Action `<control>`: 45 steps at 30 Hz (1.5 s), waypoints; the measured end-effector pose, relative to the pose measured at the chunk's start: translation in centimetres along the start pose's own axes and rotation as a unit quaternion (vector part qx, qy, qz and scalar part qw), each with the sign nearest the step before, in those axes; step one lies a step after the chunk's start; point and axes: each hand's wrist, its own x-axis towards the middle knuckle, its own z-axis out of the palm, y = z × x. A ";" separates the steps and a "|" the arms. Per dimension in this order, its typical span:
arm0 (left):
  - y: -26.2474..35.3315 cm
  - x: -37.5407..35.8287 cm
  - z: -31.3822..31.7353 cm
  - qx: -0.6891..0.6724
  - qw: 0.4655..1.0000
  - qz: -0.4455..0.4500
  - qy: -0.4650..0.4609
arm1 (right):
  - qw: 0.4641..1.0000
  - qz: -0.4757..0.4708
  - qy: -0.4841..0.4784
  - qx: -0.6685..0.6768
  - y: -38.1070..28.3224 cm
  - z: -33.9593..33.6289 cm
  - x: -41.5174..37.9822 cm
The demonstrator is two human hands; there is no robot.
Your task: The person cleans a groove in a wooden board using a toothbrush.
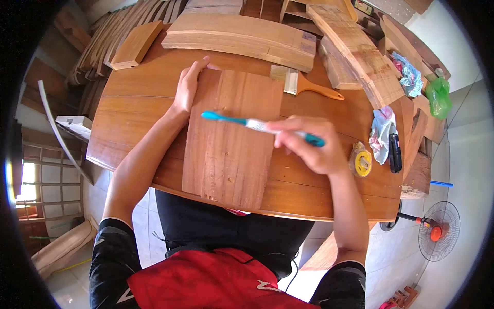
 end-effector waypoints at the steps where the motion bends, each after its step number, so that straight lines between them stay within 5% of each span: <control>1: 0.2 -0.2 0.1 0.004 1.000 -0.007 0.003 | 0.997 0.042 0.062 0.027 0.0 -0.7 -0.3; 3: 0.1 -0.1 -0.3 0.034 0.999 0.011 -0.001 | 0.981 0.071 0.168 0.059 0.3 -1.5 -0.1; 7: 0.1 -0.1 0.3 -0.019 1.000 -0.013 -0.003 | 0.999 -0.001 0.049 -0.016 -0.3 -1.2 -0.4; 10: 0.3 -0.4 0.0 -0.020 1.000 -0.021 -0.008 | 0.990 0.023 0.120 0.066 0.3 -3.0 -1.0; 14: 0.3 -0.2 0.2 -0.021 0.999 -0.018 -0.018 | 0.987 0.043 -0.140 0.061 -0.7 -1.4 -0.2; 19: 0.0 -0.4 -0.1 0.044 0.998 0.037 0.008 | 0.984 0.104 0.067 0.126 0.1 -2.1 -0.5; 22: -0.5 0.0 0.0 0.010 0.999 0.047 0.001 | 0.983 0.079 -0.155 0.058 -0.9 -1.7 0.0; 26: -0.2 -0.1 0.1 -0.007 1.000 0.013 -0.006 | 0.969 0.130 0.137 0.157 0.1 -2.9 -0.3; 28: 0.0 -0.3 0.1 -0.001 1.000 -0.002 -0.005 | 0.984 0.110 0.071 0.121 -0.9 -2.2 -0.4; 33: -1.0 0.6 -0.7 0.002 1.000 0.016 -0.006 | 0.979 0.069 0.094 0.170 0.3 -3.6 -0.8; 37: -0.4 0.0 -0.1 -0.015 1.000 0.012 -0.012 | 0.981 0.052 -0.149 0.111 -0.1 -2.1 -0.8; 40: -0.3 0.0 0.0 -0.027 1.000 0.009 -0.004 | 0.981 0.110 0.111 0.113 0.1 -2.9 -0.4; 44: -0.2 -0.1 -0.1 0.005 1.000 0.023 0.003 | 0.980 0.040 -0.186 0.066 -1.3 -2.6 -0.4; 45: -0.5 0.1 -0.1 -0.033 0.999 -0.003 0.004 | 0.988 0.076 -0.122 0.064 -1.5 -3.5 -0.8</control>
